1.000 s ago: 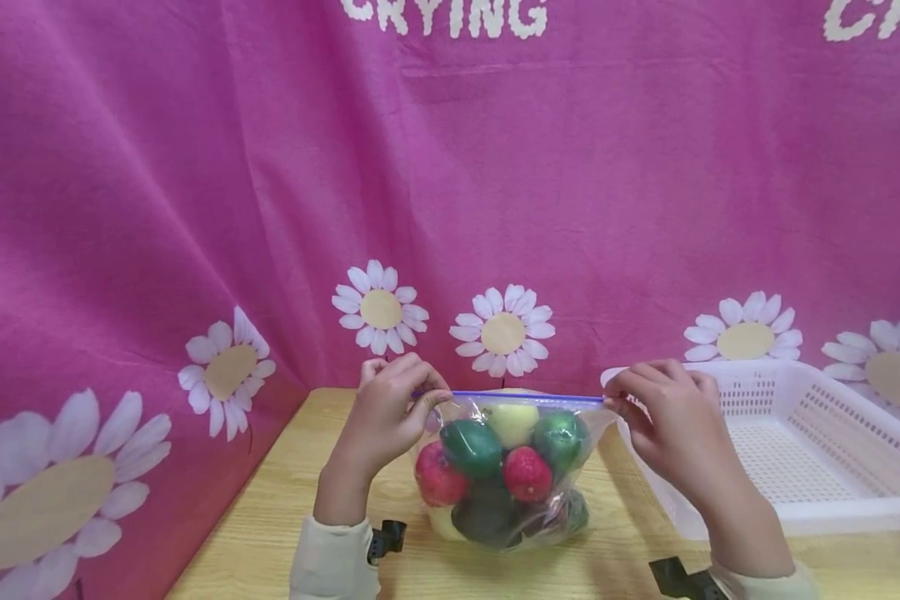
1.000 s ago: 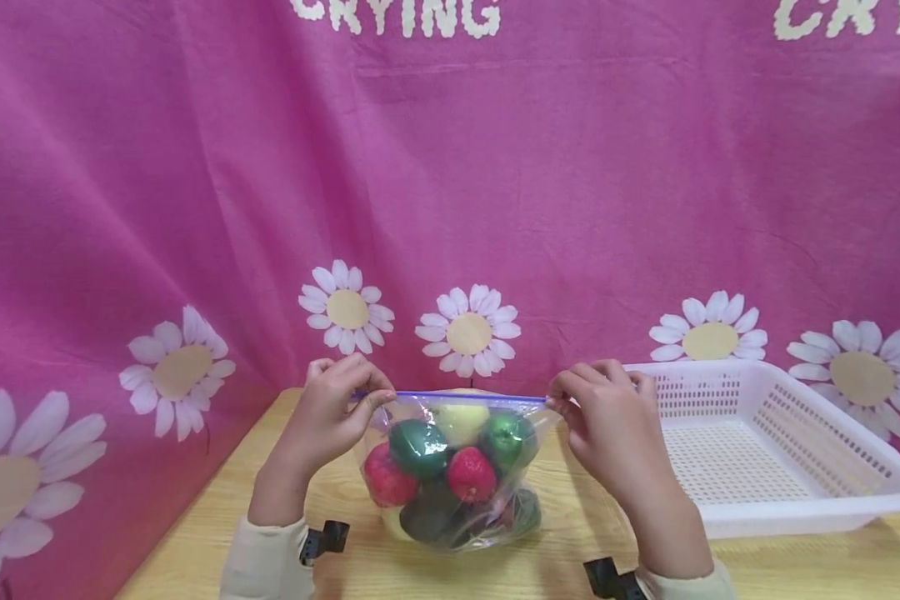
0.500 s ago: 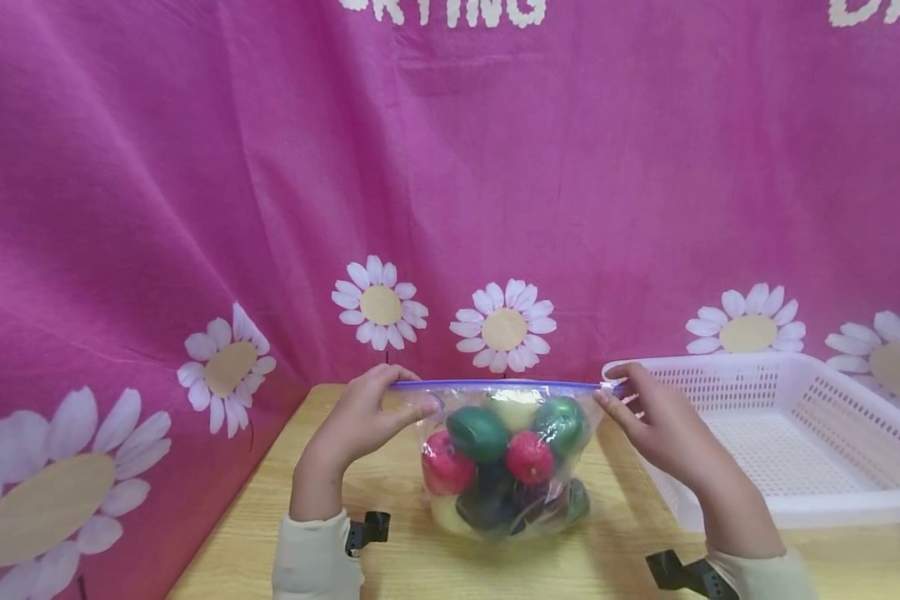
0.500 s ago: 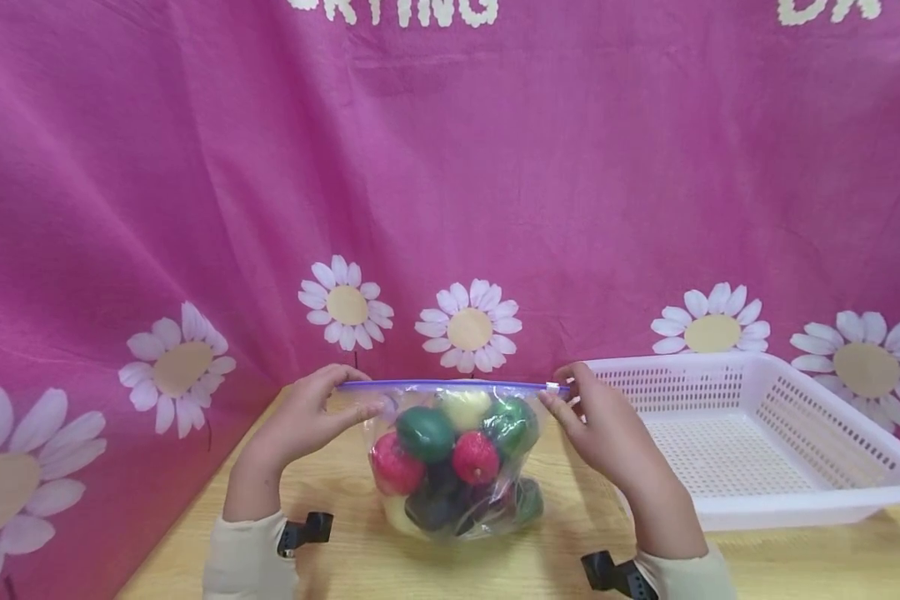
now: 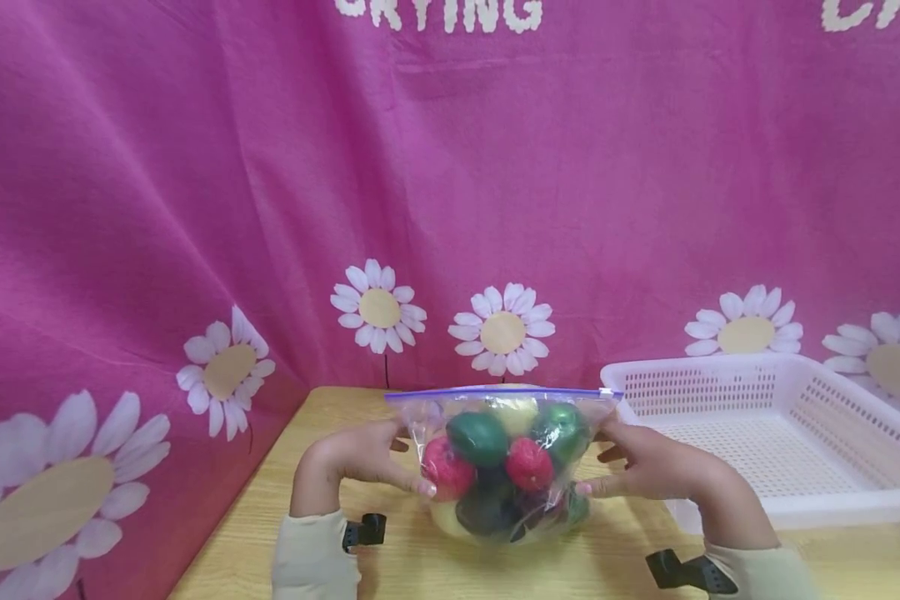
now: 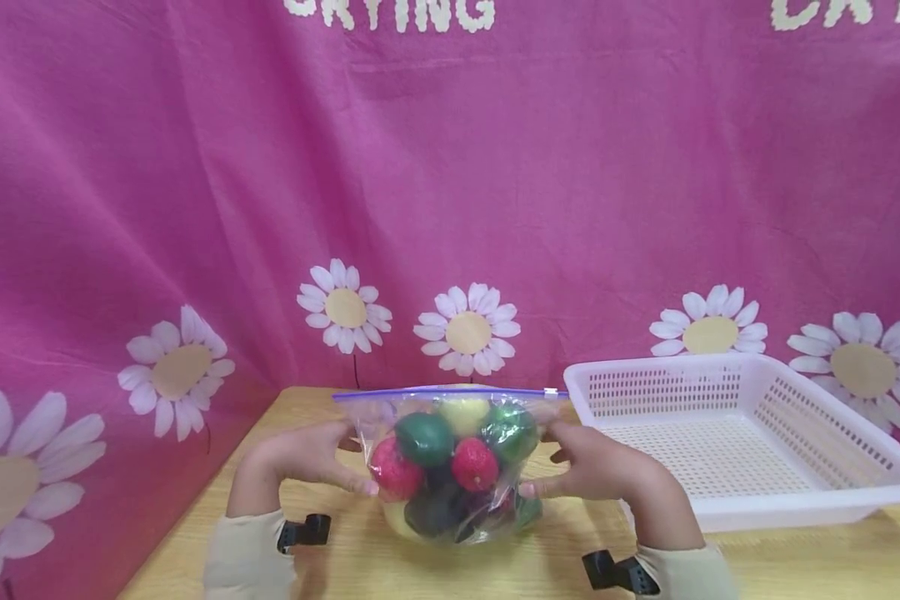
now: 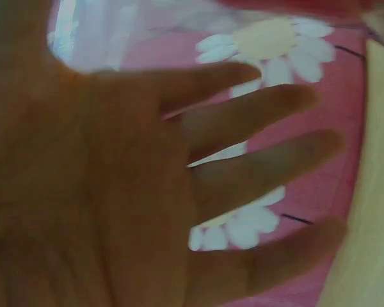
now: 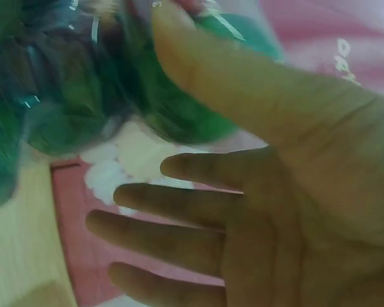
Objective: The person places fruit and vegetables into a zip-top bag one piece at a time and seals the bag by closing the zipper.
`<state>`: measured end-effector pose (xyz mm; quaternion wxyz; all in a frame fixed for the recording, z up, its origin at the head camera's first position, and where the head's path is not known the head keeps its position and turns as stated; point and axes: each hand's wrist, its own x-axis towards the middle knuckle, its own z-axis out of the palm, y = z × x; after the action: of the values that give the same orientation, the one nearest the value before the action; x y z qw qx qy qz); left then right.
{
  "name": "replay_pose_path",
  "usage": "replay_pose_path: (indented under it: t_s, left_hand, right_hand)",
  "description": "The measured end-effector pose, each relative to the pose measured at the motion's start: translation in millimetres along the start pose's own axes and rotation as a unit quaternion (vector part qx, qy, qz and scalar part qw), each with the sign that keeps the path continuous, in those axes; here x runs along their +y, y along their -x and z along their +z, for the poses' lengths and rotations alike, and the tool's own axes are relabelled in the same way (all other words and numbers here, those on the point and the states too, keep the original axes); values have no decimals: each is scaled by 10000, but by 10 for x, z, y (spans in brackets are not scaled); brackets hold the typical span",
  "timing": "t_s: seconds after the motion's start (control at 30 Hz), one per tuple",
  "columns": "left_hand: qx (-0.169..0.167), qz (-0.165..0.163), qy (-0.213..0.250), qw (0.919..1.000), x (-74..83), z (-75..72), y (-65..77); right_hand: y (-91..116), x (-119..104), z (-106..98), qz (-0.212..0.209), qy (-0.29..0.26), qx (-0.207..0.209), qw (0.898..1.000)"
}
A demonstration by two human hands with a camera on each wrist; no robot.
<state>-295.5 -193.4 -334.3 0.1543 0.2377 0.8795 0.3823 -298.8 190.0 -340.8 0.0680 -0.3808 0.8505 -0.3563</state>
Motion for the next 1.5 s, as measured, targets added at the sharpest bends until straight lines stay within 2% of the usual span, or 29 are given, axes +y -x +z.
replay_pose_path:
  t_s: [0.07, 0.13, 0.27, 0.4, 0.47, 0.57, 0.67, 0.77, 0.83, 0.93, 1.0, 1.1, 1.2, 1.4, 1.5]
  left_hand:
    - [-527, 143, -8, 9985, -8, 64, -84]
    - [-806, 342, -16, 9962, -8, 128, -167]
    - [-593, 568, 201, 9964, -23, 203, -270]
    - [-190, 819, 409, 9956, -72, 210, -306]
    - [36, 942, 302, 9951, -93, 206, -316]
    - [163, 969, 452, 9941, -112, 209, -344]
    - [338, 1076, 700, 9912, -86, 228, -412]
    - [857, 989, 641, 9893, -48, 279, -482]
    - [1179, 771, 509, 9887, -47, 329, -518]
    - [1520, 259, 341, 9875, -74, 410, -535]
    - [1600, 15, 335, 9866, -90, 448, -534]
    - [1500, -193, 473, 9874, -91, 471, -525]
    - [1268, -317, 516, 9901, -82, 467, -526]
    - [710, -395, 159, 9966, -28, 462, -551]
    - [684, -324, 20, 9971, -6, 474, -570]
  right_hand:
    - [-54, -4, 73, -257, -69, -173, 9995]
    - [-108, -19, 144, -450, -39, -191, 9988]
    - [-185, -45, 248, -627, 81, 131, 9979]
    - [-221, -40, 305, -467, -142, 588, 9971]
    - [-245, -27, 329, -287, -345, 765, 9961]
    - [-294, -14, 356, 128, -808, 1038, 9912]
    - [-362, -17, 367, 800, -1181, 1493, 9784]
    - [-431, -8, 393, 1409, -1530, 1886, 9598]
    - [-465, 20, 437, 1747, -1652, 2007, 9497]
    - [-482, 80, 528, 2065, -1672, 2074, 9415]
    - [-495, 125, 570, 2167, -1751, 2051, 9383]
    - [-511, 171, 579, 2175, -1721, 1943, 9409]
    - [-515, 165, 548, 2118, -1633, 1686, 9487]
    - [-489, 130, 507, 1783, -766, 1080, 9750]
    - [-473, 126, 502, 1467, -389, 850, 9848]
